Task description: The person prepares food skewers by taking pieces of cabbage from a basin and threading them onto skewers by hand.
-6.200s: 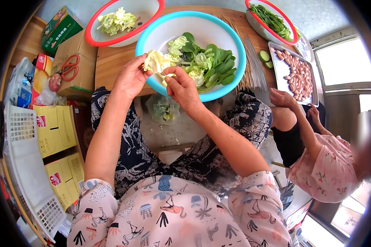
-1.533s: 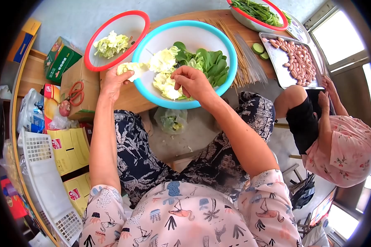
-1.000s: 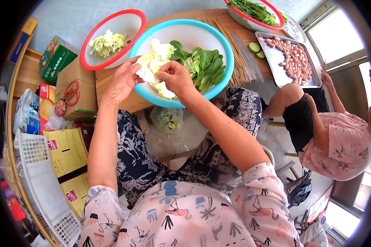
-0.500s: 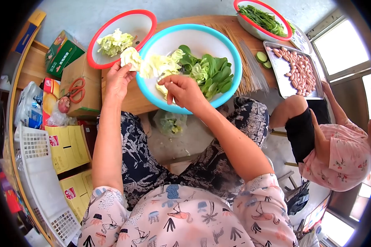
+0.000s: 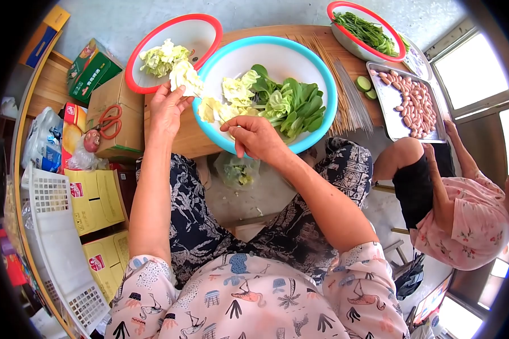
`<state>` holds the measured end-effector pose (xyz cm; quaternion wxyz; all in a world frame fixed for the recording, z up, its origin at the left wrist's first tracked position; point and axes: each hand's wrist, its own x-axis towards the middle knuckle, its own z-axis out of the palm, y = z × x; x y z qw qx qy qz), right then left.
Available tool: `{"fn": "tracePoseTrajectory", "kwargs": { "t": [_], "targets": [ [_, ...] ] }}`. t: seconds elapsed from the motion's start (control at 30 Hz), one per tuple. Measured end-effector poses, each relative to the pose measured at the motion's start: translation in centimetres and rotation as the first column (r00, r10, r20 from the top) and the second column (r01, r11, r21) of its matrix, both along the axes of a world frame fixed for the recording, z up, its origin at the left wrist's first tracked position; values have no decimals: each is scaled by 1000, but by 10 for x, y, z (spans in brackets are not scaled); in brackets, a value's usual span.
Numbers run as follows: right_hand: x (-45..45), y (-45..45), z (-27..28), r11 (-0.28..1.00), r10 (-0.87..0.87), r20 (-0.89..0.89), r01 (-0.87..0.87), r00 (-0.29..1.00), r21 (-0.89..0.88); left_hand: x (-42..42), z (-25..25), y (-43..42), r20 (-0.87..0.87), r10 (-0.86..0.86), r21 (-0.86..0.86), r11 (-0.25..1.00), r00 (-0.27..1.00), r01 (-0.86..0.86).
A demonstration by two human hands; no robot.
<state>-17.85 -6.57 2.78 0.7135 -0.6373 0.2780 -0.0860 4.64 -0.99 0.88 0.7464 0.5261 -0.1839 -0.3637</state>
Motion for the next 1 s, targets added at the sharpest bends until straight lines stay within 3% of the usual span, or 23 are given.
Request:
{"fn": "tracePoseTrajectory", "kwargs": {
  "t": [0.3, 1.0],
  "targets": [
    [2, 1, 0, 996, -18, 31, 16, 999, 83, -2, 3, 0, 37, 16, -3, 1000, 999, -16],
    [4, 3, -3, 996, -18, 25, 15, 1000, 93, -2, 3, 0, 60, -27, 82, 996, 998, 22]
  ]
}}
